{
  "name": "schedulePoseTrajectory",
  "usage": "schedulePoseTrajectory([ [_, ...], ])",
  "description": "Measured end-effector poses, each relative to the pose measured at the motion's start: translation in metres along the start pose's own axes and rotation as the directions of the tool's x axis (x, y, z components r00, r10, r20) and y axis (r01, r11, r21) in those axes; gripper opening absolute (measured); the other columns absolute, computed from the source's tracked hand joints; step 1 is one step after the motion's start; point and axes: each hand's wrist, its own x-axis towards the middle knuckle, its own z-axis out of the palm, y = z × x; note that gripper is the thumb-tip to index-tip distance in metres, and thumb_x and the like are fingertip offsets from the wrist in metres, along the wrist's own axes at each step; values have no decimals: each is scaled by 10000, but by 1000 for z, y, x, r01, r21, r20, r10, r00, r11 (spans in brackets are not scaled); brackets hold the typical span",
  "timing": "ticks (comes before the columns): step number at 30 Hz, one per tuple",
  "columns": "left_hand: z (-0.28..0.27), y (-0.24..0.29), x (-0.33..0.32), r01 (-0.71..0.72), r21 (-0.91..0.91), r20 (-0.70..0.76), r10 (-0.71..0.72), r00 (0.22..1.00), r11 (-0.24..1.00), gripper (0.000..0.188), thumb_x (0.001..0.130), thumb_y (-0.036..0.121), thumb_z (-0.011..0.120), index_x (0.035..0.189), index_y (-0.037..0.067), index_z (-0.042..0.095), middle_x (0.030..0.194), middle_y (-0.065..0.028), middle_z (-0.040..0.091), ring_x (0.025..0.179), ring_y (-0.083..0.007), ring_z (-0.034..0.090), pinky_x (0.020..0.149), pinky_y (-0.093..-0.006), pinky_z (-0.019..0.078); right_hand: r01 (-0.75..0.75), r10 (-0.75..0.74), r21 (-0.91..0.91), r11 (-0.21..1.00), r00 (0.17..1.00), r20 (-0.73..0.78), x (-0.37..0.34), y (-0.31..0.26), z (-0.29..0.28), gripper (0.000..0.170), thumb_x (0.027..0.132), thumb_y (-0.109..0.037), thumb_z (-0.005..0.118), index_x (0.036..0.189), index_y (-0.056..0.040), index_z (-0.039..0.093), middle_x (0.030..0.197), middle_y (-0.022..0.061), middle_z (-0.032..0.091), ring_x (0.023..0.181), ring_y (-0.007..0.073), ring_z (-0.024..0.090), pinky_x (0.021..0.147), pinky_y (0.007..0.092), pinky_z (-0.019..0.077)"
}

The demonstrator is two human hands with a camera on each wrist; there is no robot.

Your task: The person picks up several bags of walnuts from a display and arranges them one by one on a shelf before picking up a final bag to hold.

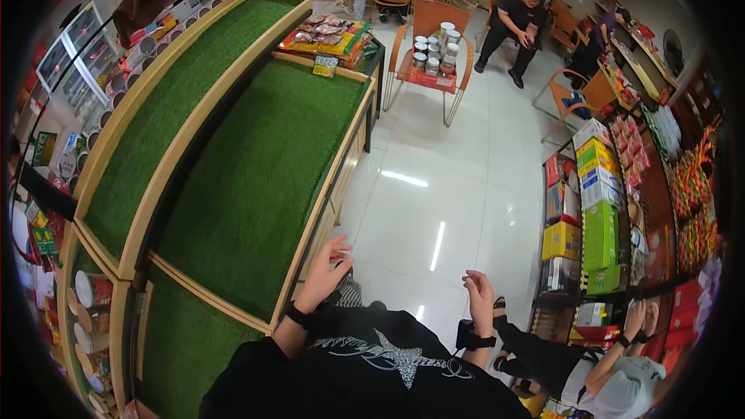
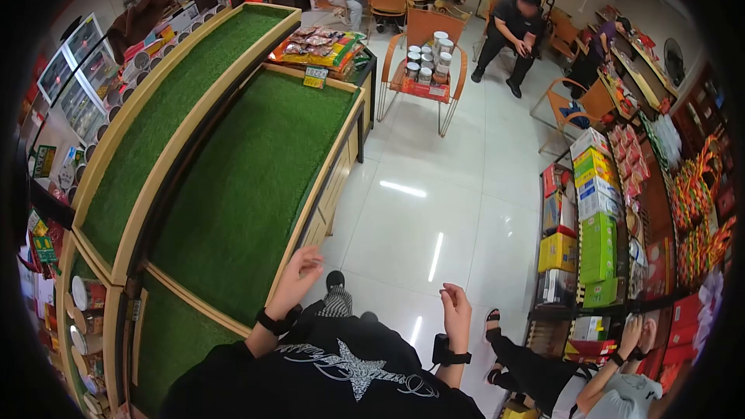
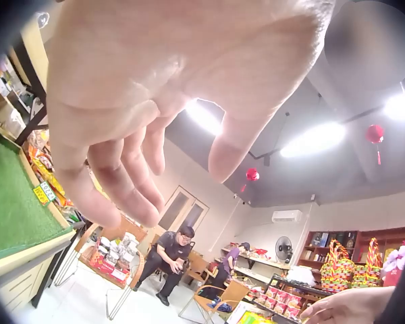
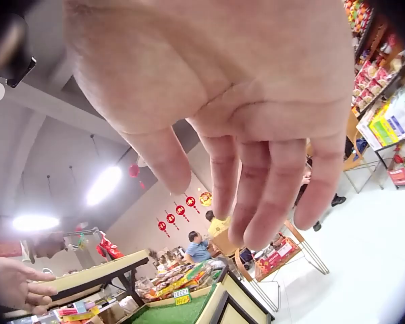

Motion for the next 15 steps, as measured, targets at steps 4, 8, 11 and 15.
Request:
schedulePoseTrajectory([
  [4,-10,-5,49,-51,-8,-61,50,997,999,475,816,89,592,1252,44,408,1072,-85,570,916,-165,560,844,-296,425,46,-46,-25,999,999,9,41,-10,14,205,861,-93,540,1034,15,560,917,80,618,847,136,578,770,252,447],
  [8,-32,-7,96,-78,3,-118,78,990,997,487,809,86,602,1252,40,404,1060,-85,577,910,-164,565,821,-293,440,67,-70,-82,994,997,-25,95,-27,26,199,860,-101,543,1021,13,566,897,80,620,828,135,575,754,252,449],
  [11,-54,1,139,-144,3,-176,142,974,990,476,806,73,603,1240,29,411,1046,-89,586,892,-160,570,789,-288,461,116,-135,-132,984,980,-149,142,-37,36,208,854,-124,553,1023,-5,574,872,86,622,814,137,572,735,256,452],
  [15,-88,8,182,-77,-11,-263,72,962,997,423,820,69,584,1217,40,439,1042,-85,587,883,-151,568,788,-276,460,143,-171,-261,955,981,-91,188,-86,63,213,846,-126,557,1024,-9,575,859,92,615,787,158,563,724,271,451],
])
